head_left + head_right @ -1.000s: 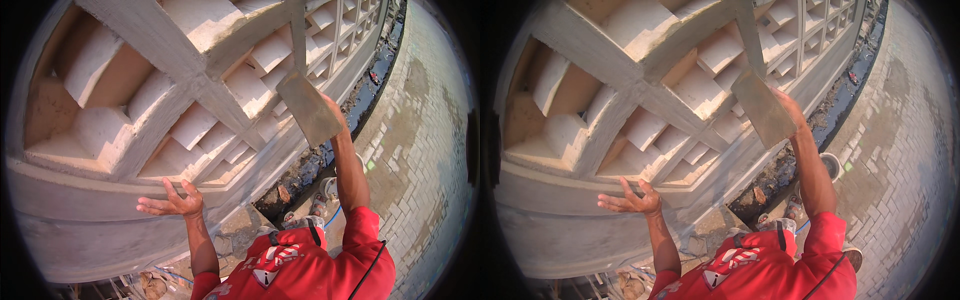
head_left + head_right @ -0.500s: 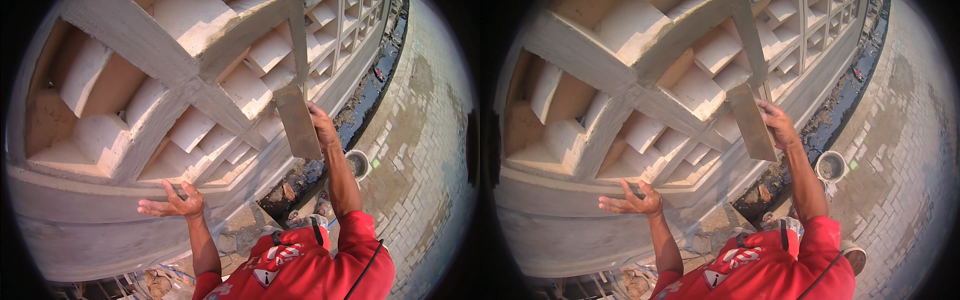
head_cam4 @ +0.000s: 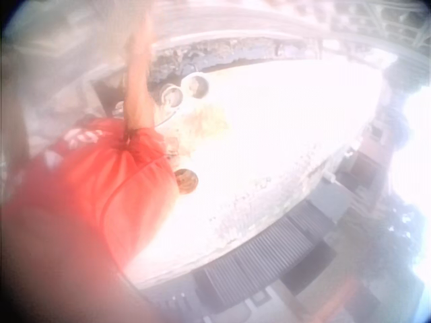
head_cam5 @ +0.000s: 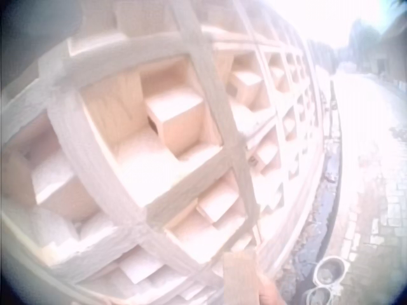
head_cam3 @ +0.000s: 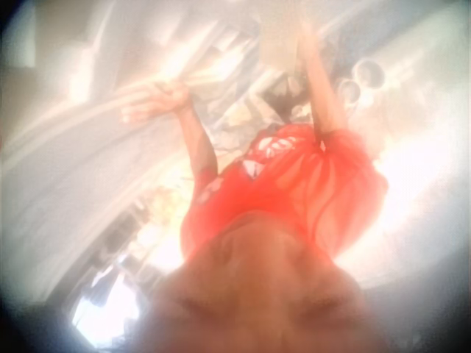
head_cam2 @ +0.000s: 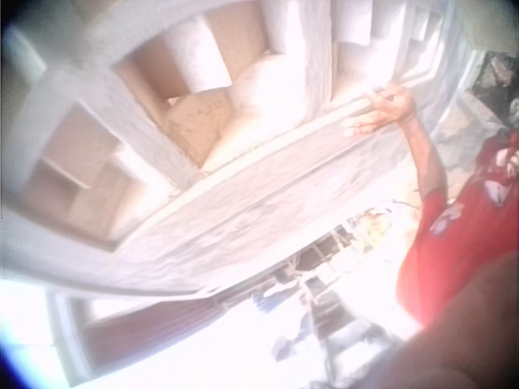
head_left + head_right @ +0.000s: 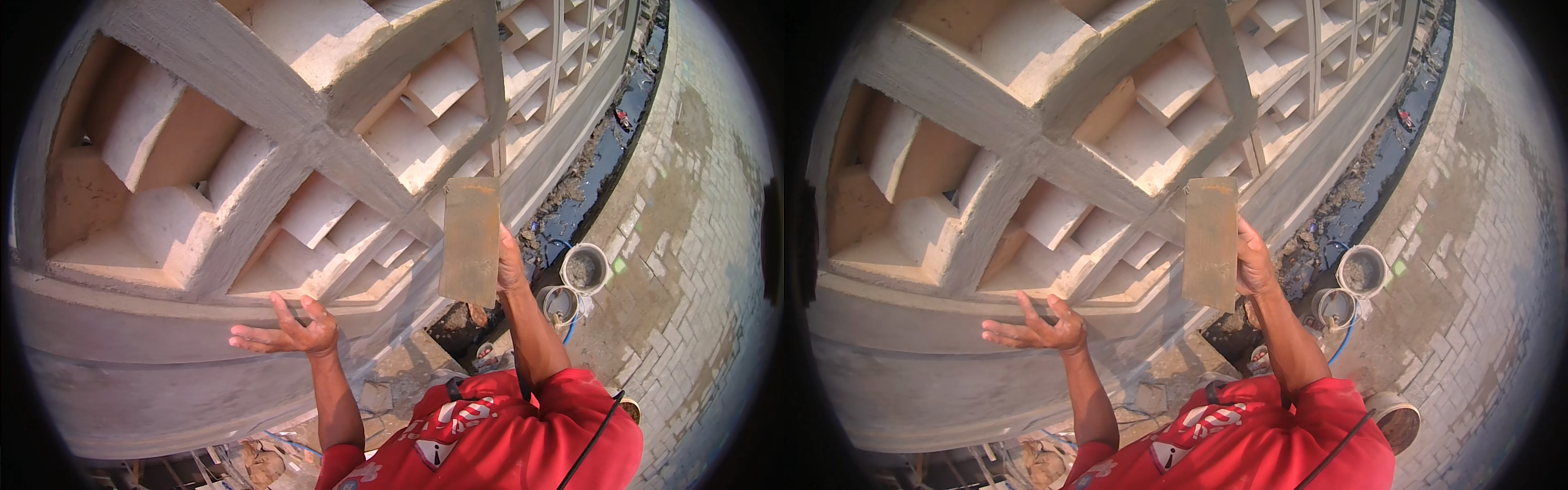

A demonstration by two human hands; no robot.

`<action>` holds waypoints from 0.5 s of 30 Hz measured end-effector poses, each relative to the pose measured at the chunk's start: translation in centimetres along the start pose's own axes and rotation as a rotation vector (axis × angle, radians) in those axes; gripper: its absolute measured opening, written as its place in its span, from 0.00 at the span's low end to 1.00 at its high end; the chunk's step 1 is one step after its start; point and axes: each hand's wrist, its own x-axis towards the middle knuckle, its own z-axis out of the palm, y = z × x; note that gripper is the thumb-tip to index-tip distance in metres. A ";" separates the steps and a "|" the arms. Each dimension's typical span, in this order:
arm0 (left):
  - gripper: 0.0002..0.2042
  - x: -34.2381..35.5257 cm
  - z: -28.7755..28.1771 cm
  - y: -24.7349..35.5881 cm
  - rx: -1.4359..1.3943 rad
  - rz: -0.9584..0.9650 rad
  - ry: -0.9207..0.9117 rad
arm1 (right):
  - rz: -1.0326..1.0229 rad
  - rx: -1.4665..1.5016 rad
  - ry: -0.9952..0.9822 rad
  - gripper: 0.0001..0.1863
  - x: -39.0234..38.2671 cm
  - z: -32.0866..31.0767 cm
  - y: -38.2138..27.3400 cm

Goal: The person uses a trowel to apply and smooth plaster onto a decorative lattice wall. They repeatedly dip the trowel into a bucket to gather more plaster and continue smoothing the surface.

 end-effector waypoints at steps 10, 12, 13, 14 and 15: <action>0.21 -0.2 0.1 -0.2 -0.025 -0.002 0.008 | -0.117 -0.181 0.113 0.35 0.1 3.5 3.8; 0.21 -0.3 0.2 -0.2 -0.036 -0.011 0.011 | -0.125 -0.296 0.151 0.35 0.4 4.7 3.8; 0.21 -0.3 0.1 -0.2 -0.040 -0.008 0.010 | -0.123 -0.392 0.168 0.34 0.5 5.7 3.6; 0.22 -0.2 0.0 -0.2 -0.044 -0.004 0.010 | -0.120 -0.488 0.186 0.34 0.7 6.7 3.5; 0.22 -0.2 0.1 -0.1 -0.051 -0.001 0.013 | -0.130 -0.486 0.195 0.34 0.9 7.7 3.4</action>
